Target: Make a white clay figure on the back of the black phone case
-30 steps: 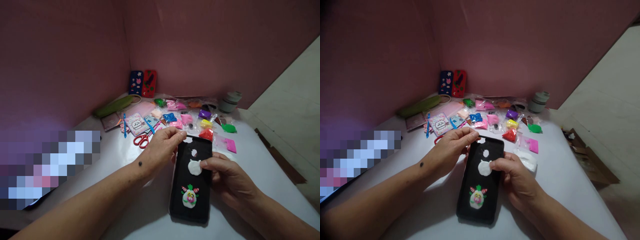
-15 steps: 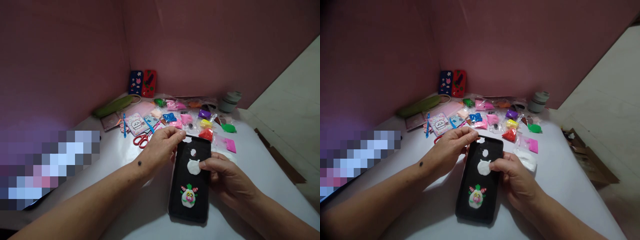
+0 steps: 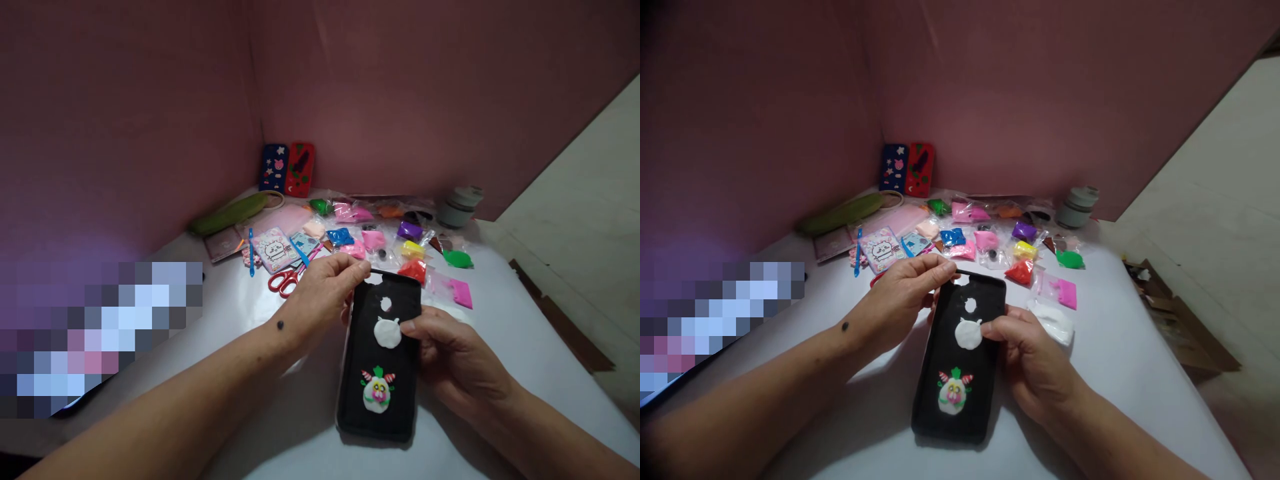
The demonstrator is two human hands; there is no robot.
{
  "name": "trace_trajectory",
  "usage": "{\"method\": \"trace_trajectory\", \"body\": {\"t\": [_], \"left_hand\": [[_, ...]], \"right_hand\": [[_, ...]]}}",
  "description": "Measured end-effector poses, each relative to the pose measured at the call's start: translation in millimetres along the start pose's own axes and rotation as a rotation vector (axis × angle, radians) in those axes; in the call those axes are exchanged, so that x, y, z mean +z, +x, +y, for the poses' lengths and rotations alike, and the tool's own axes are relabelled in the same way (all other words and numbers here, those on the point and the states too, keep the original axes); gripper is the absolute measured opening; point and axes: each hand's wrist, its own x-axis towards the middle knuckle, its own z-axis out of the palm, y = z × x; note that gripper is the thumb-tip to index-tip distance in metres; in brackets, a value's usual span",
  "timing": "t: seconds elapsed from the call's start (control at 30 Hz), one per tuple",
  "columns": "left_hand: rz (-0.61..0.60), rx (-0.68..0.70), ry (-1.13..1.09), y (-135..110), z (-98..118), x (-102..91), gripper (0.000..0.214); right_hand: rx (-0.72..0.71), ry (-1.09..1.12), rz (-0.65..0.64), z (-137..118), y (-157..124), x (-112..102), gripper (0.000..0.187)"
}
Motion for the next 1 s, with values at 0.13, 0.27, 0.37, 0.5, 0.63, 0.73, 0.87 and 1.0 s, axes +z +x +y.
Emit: {"method": "trace_trajectory", "body": {"t": [0.13, 0.27, 0.37, 0.5, 0.63, 0.73, 0.87, 1.0], "left_hand": [[-0.005, 0.003, 0.005, 0.0, -1.7, -0.8, 0.031], [-0.007, 0.020, 0.005, -1.3, -2.3, -0.9, 0.029], [0.002, 0.004, -0.030, -1.4, -0.6, -0.2, 0.028], [0.052, 0.004, -0.109, 0.1, 2.8, 0.2, 0.028], [0.097, 0.010, -0.158, 2.3, 3.4, -1.4, 0.029], [0.126, 0.015, -0.166, 4.2, 1.4, -3.0, 0.030], [0.139, 0.043, -0.212, 6.6, -1.8, -4.3, 0.032], [0.125, 0.047, -0.239, 7.4, -2.1, -4.7, 0.032]], "right_hand": [[0.022, -0.039, -0.032, 2.0, 2.0, -2.2, 0.014], [-0.010, -0.006, -0.098, 2.0, 0.8, -2.0, 0.011], [0.004, -0.013, -0.090, 1.6, -0.8, -1.7, 0.010], [0.024, -0.046, -0.104, 2.3, -1.8, -2.2, 0.023], [0.054, -0.011, -0.178, 4.1, -1.4, -2.7, 0.025], [0.091, 0.068, -0.222, 5.6, -0.5, -2.7, 0.027], [0.134, 0.085, -0.243, 7.8, 0.9, -4.2, 0.034], [0.119, 0.080, -0.223, 11.2, 2.7, -6.8, 0.036]]}}
